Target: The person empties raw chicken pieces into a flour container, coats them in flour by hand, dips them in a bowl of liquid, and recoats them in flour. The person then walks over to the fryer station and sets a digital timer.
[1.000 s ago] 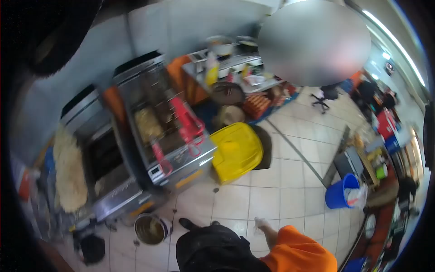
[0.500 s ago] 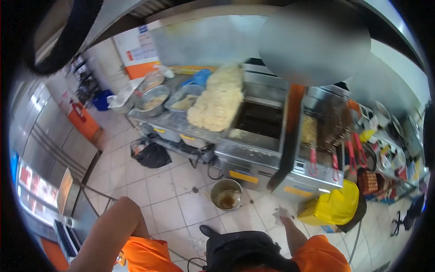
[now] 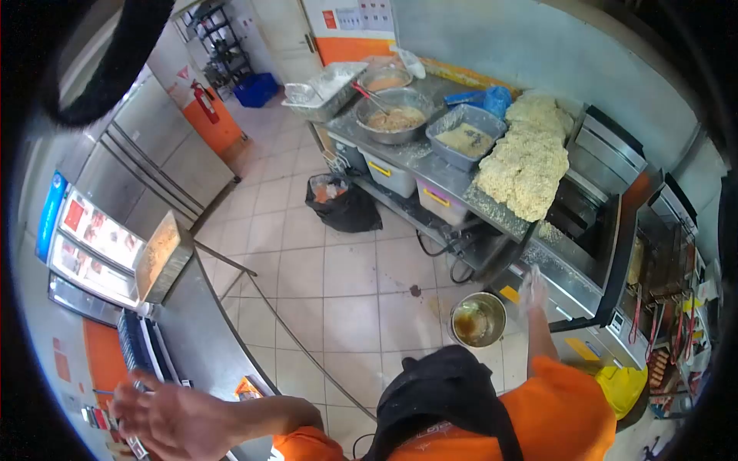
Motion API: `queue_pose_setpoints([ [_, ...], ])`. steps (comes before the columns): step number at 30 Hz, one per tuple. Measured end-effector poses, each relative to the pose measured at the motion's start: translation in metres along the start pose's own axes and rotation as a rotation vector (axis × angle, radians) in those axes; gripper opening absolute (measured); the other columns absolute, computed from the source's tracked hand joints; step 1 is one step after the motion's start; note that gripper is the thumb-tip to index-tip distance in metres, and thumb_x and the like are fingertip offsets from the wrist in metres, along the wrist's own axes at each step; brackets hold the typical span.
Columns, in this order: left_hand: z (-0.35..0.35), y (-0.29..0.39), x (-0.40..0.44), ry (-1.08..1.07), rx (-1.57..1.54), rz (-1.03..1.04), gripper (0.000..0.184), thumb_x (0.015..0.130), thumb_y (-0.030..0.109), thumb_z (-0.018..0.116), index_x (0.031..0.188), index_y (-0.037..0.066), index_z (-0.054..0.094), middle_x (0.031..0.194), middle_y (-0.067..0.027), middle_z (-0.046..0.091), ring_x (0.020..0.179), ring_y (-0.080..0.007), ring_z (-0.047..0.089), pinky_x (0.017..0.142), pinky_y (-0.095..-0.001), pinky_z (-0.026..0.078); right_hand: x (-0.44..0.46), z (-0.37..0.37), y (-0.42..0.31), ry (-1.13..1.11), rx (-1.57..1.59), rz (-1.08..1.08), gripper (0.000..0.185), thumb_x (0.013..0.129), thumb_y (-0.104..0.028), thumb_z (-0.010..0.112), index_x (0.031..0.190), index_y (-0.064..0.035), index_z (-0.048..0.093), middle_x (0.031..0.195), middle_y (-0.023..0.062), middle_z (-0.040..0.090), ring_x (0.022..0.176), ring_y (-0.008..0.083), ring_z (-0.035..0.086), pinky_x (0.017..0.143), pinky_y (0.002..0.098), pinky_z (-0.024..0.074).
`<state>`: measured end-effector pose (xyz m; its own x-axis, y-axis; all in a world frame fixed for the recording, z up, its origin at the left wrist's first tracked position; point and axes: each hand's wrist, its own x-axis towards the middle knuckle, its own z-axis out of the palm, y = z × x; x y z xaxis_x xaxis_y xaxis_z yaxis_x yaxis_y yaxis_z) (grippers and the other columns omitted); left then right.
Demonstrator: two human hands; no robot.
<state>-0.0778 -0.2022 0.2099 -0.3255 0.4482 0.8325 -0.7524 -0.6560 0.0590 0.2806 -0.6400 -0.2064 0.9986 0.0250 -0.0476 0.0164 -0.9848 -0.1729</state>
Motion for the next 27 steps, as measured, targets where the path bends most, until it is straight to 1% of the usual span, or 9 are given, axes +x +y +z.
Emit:
queue_pose_setpoints([
  [1,-0.019,-0.020,-0.014,-0.177,-0.113,-0.179,0.042,0.094,0.019,0.039,0.128,-0.006,0.037,0.137,-0.0188,0.036,0.123,-0.0295,0.037,0.101,-0.0473,0.031,0.004,-0.048,-0.037,-0.078,-0.118,-0.050,0.049,0.097,-0.029,0.035,0.142,-0.0099,0.034,0.141,0.0085,0.042,0.126,0.0226,0.042,0.100,0.0381,0.0371],
  [3,0.001,-0.072,-0.057,0.097,0.048,-0.426,0.029,0.093,0.019,0.041,0.112,-0.001,0.048,0.123,-0.0154,0.047,0.106,-0.0238,0.046,0.089,-0.0414,0.038,0.058,-0.009,-0.033,0.085,-0.374,-0.197,0.048,0.097,-0.027,0.036,0.141,-0.0094,0.035,0.143,0.0090,0.041,0.128,0.0223,0.041,0.101,0.0367,0.0354],
  [6,-0.016,-0.165,-0.117,-0.057,0.213,-0.819,0.029,0.092,0.018,0.046,0.116,0.002,0.049,0.121,-0.0125,0.051,0.102,-0.0227,0.052,0.085,-0.0369,0.043,0.126,-0.001,-0.068,0.326,-0.690,-0.394,0.045,0.097,-0.025,0.038,0.139,-0.0087,0.037,0.144,0.0096,0.041,0.128,0.0217,0.042,0.102,0.0349,0.0345],
  [10,-0.077,-0.292,-0.215,-0.208,0.521,-1.293,0.032,0.090,0.019,0.052,0.120,0.007,0.049,0.115,-0.0077,0.053,0.094,-0.0167,0.053,0.079,-0.0319,0.044,0.256,0.028,-0.121,0.408,0.480,-0.447,0.043,0.095,-0.026,0.043,0.135,-0.0076,0.042,0.134,0.0086,0.050,0.118,0.0222,0.051,0.095,0.0337,0.0408],
  [14,-0.237,-0.372,-0.353,-0.433,1.045,-1.793,0.027,0.089,0.016,0.055,0.114,0.006,0.052,0.099,-0.0078,0.056,0.082,-0.0122,0.054,0.063,-0.0277,0.046,0.366,0.005,-0.241,0.332,0.413,-0.277,0.037,0.090,-0.025,0.051,0.123,-0.0061,0.055,0.117,0.0145,0.061,0.108,0.0276,0.058,0.092,0.0360,0.0453],
  [16,-0.343,-0.380,-0.431,-0.419,1.198,-1.909,0.029,0.092,0.022,0.047,0.117,0.009,0.053,0.086,-0.0053,0.057,0.074,-0.0148,0.054,0.057,-0.0304,0.046,0.384,-0.008,-0.303,0.360,0.162,-0.292,0.034,0.087,-0.021,0.052,0.116,-0.0062,0.059,0.111,0.0166,0.063,0.105,0.0293,0.060,0.092,0.0385,0.0452],
  [17,-0.343,-0.374,-0.428,-0.520,1.249,-1.989,0.029,0.087,0.027,0.054,0.105,0.004,0.056,0.081,-0.0059,0.059,0.066,-0.0155,0.053,0.054,-0.0323,0.047,0.395,-0.011,-0.322,0.287,0.077,-0.298,0.033,0.085,-0.020,0.052,0.114,-0.0058,0.060,0.110,0.0167,0.063,0.104,0.0291,0.060,0.092,0.0398,0.0450],
  [25,-0.401,-0.349,-0.431,-0.716,1.192,-2.660,0.039,0.090,0.034,0.051,0.112,0.002,0.055,0.093,-0.0107,0.060,0.084,-0.0209,0.056,0.068,-0.0373,0.049,0.390,-0.003,-0.360,-0.342,-0.103,-0.331,0.020,0.082,-0.011,0.048,0.094,-0.0059,0.064,0.088,0.0160,0.065,0.088,0.0292,0.065,0.077,0.0383,0.0519],
  [27,-0.439,-0.361,-0.421,-0.741,1.125,-2.670,0.041,0.090,0.036,0.051,0.113,0.002,0.054,0.096,-0.0119,0.060,0.089,-0.0223,0.057,0.071,-0.0386,0.050,0.404,0.024,-0.342,-0.066,-0.217,-0.296,0.019,0.083,-0.012,0.047,0.092,-0.0073,0.063,0.087,0.0155,0.064,0.087,0.0294,0.064,0.077,0.0386,0.0516],
])
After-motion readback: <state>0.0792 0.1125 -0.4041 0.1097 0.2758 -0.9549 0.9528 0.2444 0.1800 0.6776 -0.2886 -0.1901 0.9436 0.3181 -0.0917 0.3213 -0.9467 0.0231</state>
